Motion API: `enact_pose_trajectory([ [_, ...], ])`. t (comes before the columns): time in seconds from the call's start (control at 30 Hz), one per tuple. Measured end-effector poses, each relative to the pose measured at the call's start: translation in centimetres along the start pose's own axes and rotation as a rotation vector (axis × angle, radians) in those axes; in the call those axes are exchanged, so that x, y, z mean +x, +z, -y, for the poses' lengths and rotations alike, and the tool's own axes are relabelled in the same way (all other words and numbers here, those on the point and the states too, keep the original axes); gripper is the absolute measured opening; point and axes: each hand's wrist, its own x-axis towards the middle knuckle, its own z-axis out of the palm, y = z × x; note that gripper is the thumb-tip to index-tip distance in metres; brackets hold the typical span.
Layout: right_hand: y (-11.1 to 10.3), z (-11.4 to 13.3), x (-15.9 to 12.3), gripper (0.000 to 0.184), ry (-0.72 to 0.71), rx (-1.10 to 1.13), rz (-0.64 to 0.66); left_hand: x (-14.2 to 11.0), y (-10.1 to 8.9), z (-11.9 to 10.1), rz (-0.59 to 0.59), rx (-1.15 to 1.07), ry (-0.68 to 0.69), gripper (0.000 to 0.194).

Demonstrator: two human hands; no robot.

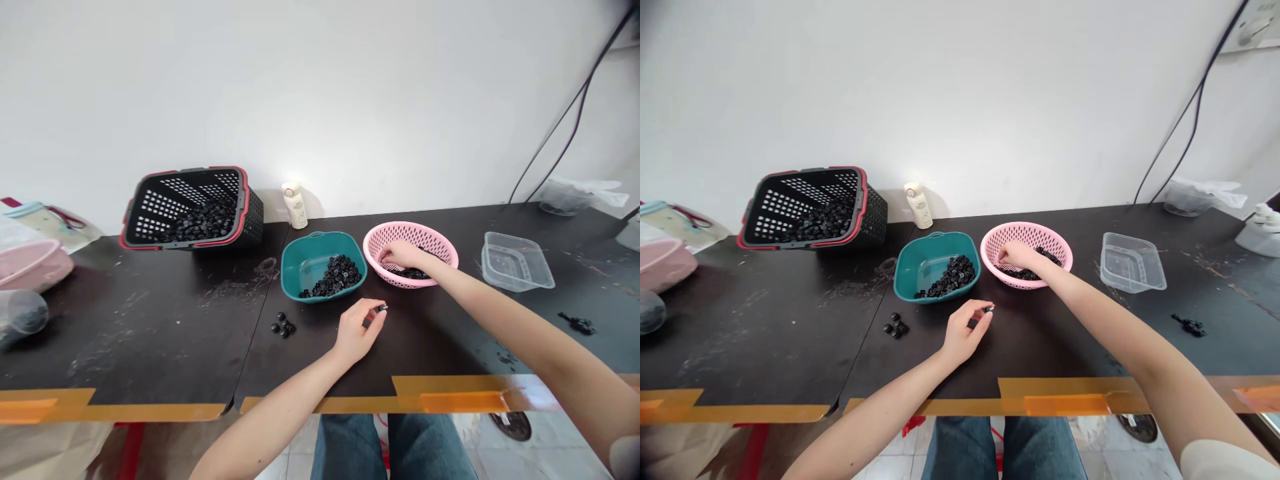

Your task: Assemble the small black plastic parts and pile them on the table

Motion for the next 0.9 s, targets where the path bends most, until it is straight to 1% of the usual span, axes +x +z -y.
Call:
enact_pose_trajectory([
  [0.07,-0.7,0.6,-1.2,0.023,-0.004,0.104,-0.026,0.0,-0.1,-0.1,-0.040,0.002,0.019,0.020],
  [0.13,-0.8,1.5,-3.2,0.032,-0.022,0.363,-0.056,0.0,-0.2,-0.1,-0.104,0.010,0.036,0.020],
  [0.17,-0.5,2.0,-4.4,0.035,-0.034,0.547,-0.075,-0.1,-0.2,-0.2,-0.139,0.015,0.043,0.019],
  [0.2,0.0,2.6,-5.7,0.036,-0.036,0.716,-0.087,-0.1,-0.2,-0.2,-0.173,0.019,0.049,0.019],
  [0.27,1.7,3.5,-8.0,0.033,-0.023,0.967,-0.113,-0.1,-0.2,-0.2,-0.234,0.021,0.052,0.019],
  [0.37,5.0,4.0,-10.2,0.029,0.064,1.189,-0.082,-0.1,-0.1,-0.2,-0.313,0.012,0.035,0.021],
  [0.47,7.6,3.5,-10.7,0.026,0.149,1.287,-0.030,0.0,-0.3,-0.2,-0.338,0.037,0.023,0.016],
  [0.53,8.6,3.1,-10.6,0.024,0.183,1.337,-0.007,0.2,-0.4,-0.2,-0.338,0.066,0.028,0.014],
  [0.6,9.1,2.8,-10.6,0.024,0.200,1.369,0.012,0.3,-0.5,-0.2,-0.334,0.082,0.035,0.014],
  [0.73,9.5,2.7,-10.7,0.025,0.195,1.356,0.046,0.3,-0.4,-0.3,-0.307,0.082,0.040,0.013],
  [0.9,9.9,2.7,-10.8,0.025,0.194,1.380,0.069,0.3,-0.2,0.0,-0.289,0.069,0.011,0.015],
])
